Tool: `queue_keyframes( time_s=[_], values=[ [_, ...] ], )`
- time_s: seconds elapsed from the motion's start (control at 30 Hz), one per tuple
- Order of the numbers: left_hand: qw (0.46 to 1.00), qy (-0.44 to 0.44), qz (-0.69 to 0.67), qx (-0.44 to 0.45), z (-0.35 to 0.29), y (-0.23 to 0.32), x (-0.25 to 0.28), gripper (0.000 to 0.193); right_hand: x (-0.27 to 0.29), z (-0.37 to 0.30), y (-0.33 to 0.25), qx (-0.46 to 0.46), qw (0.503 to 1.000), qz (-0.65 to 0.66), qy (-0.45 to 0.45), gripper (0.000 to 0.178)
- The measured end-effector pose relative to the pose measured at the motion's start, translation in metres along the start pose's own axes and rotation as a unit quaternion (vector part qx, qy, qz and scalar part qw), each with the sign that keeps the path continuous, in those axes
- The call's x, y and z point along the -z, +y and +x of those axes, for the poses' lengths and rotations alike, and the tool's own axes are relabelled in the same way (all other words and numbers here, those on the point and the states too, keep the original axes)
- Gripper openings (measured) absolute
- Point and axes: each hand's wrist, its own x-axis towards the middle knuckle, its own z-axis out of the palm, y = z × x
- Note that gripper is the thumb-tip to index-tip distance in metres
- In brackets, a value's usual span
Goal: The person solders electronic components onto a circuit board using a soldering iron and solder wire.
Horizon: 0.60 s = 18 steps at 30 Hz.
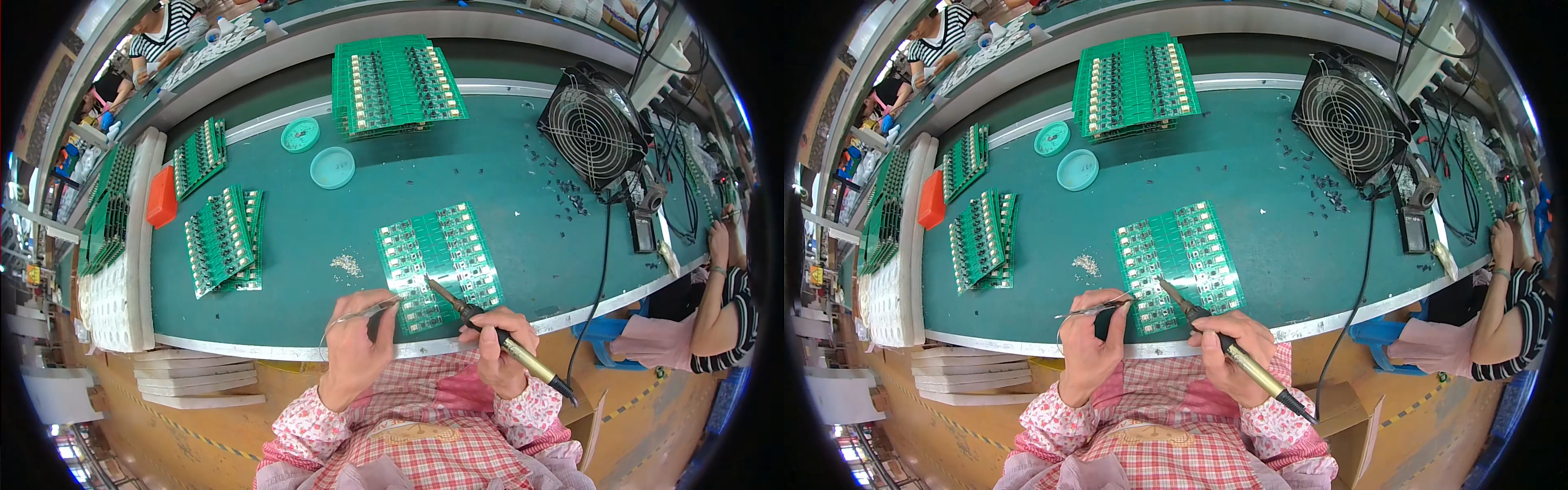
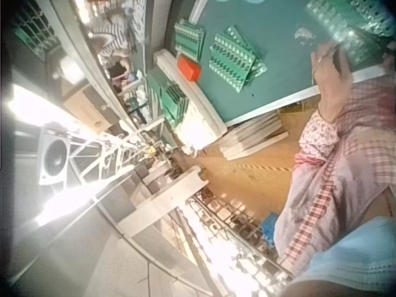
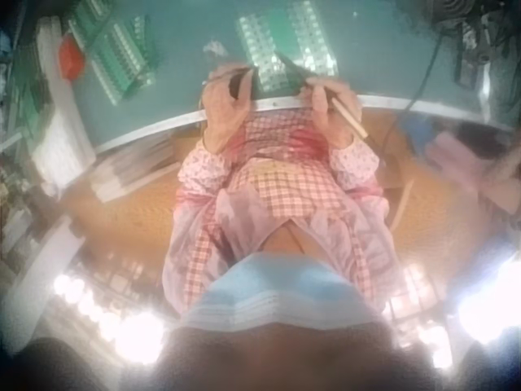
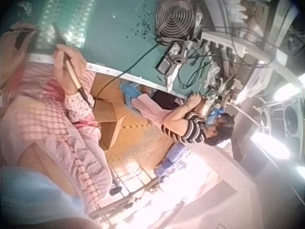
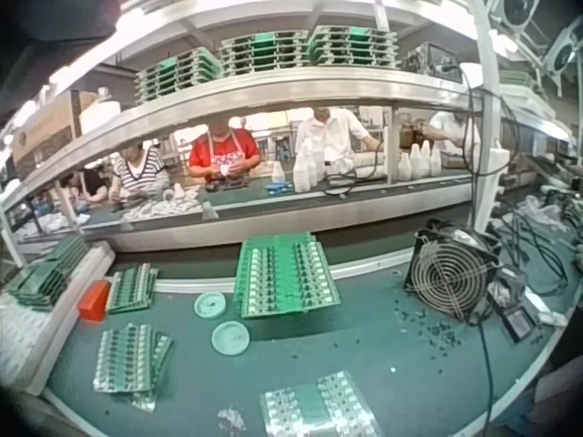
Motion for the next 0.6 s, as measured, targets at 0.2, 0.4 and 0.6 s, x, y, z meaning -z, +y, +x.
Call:
queue_keyframes(
  time_s=[0.2, 0.4, 0.6],
  values=[
    [0.999, -0.011, 0.034, -0.038, 0.0006, -0.0024, -0.0003, 0.019, -0.0002, -0.0003, 0.0003, 0.001, 1.000, 0.004, 0.000, 0.008],
    [0.999, -0.022, 0.029, -0.014, 0.0015, 0.0005, 0.0002, 0.010, 0.0007, 0.0008, 0.0012, 0.011, 1.000, 0.000, -0.001, 0.008],
    [0.998, -0.009, 0.035, -0.042, 0.0001, -0.0031, -0.0008, 0.021, 0.0018, 0.0005, -0.0031, 0.011, 1.000, 0.008, -0.010, 0.008]
  ],
)
